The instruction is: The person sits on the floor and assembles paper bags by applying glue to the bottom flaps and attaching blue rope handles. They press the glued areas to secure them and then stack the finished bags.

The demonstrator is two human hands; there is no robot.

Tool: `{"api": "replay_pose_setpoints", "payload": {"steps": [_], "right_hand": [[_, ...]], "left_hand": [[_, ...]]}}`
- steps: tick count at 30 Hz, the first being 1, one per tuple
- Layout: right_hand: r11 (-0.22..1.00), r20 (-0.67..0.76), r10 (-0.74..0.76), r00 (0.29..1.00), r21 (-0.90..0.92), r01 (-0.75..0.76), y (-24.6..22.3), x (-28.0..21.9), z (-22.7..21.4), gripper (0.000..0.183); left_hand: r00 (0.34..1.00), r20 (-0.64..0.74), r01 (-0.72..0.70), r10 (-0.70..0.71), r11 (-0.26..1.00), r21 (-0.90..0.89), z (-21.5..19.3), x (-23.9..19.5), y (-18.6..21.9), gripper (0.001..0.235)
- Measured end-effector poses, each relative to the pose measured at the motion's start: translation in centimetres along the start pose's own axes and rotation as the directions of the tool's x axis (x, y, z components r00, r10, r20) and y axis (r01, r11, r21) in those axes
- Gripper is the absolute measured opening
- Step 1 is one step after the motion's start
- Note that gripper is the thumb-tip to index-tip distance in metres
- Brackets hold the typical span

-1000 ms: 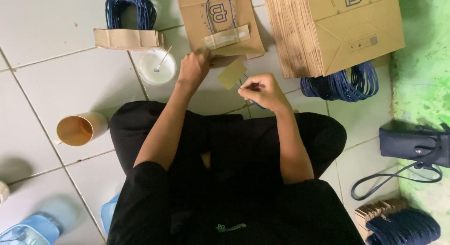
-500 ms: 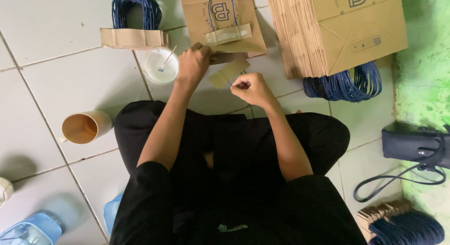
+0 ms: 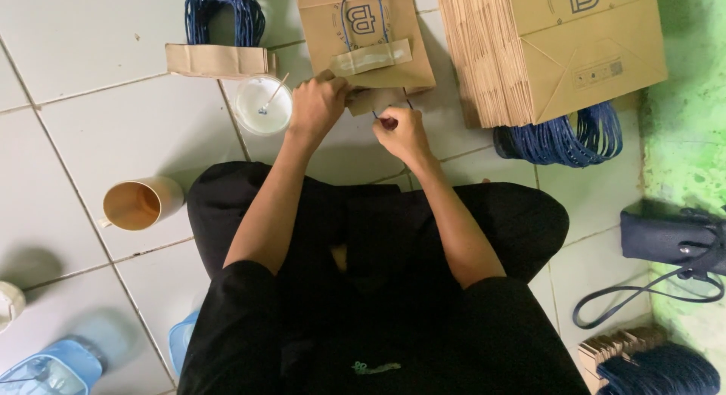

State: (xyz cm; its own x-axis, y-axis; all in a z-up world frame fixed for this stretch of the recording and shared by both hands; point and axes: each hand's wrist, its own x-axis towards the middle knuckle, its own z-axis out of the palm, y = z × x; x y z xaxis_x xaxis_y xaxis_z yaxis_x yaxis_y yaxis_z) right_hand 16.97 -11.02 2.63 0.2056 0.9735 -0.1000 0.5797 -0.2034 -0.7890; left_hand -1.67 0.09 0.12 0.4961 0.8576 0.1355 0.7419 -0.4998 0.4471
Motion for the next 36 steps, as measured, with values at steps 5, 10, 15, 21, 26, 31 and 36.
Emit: {"api": "replay_pose_setpoints", "payload": {"steps": [5,10,15,21,26,31,36], "right_hand": [[1.000,0.000,-0.006,1.000,0.015,0.006,1.0,0.8,1.5,0.013],[1.000,0.036,0.028,0.999,-0.002,-0.028,1.3,0.8,2.4,0.016],[0.998,0.078,0.042,0.996,-0.052,-0.038,-0.1,0.7,2.0,0.014],[0.994,0.096,0.078,0.992,-0.089,-0.069,0.7,0.9,2.7,0.016],[0.991,0.132,0.109,0.985,-0.092,-0.097,-3.2,0.1,0.3,0.021],[0.978,0.009,0.136,0.991,-0.159,-0.133,1.2,1.3,-1.9,0.016],[0.952,-0.040,0.195,0.980,-0.232,-0.199,3.0,1.5,-3.0,0.025]], "left_hand": [[0.999,-0.009,-0.036,0.036,0.999,-0.021,1.4,-0.3,-0.3,0.015],[0.996,0.082,-0.035,0.040,0.998,-0.061,1.2,-0.5,0.0,0.017],[0.989,0.148,-0.005,0.016,0.997,-0.078,2.3,-0.7,-0.2,0.017],[0.979,0.205,0.020,0.007,0.992,-0.129,2.9,-0.6,-0.5,0.016],[0.976,0.216,0.006,0.017,0.994,-0.107,3.7,-0.8,-0.6,0.016],[0.976,0.206,-0.059,0.077,0.994,-0.092,3.7,-1.0,-0.7,0.016],[0.975,0.206,-0.064,0.079,0.995,-0.078,3.9,-0.9,-0.9,0.021]]}}
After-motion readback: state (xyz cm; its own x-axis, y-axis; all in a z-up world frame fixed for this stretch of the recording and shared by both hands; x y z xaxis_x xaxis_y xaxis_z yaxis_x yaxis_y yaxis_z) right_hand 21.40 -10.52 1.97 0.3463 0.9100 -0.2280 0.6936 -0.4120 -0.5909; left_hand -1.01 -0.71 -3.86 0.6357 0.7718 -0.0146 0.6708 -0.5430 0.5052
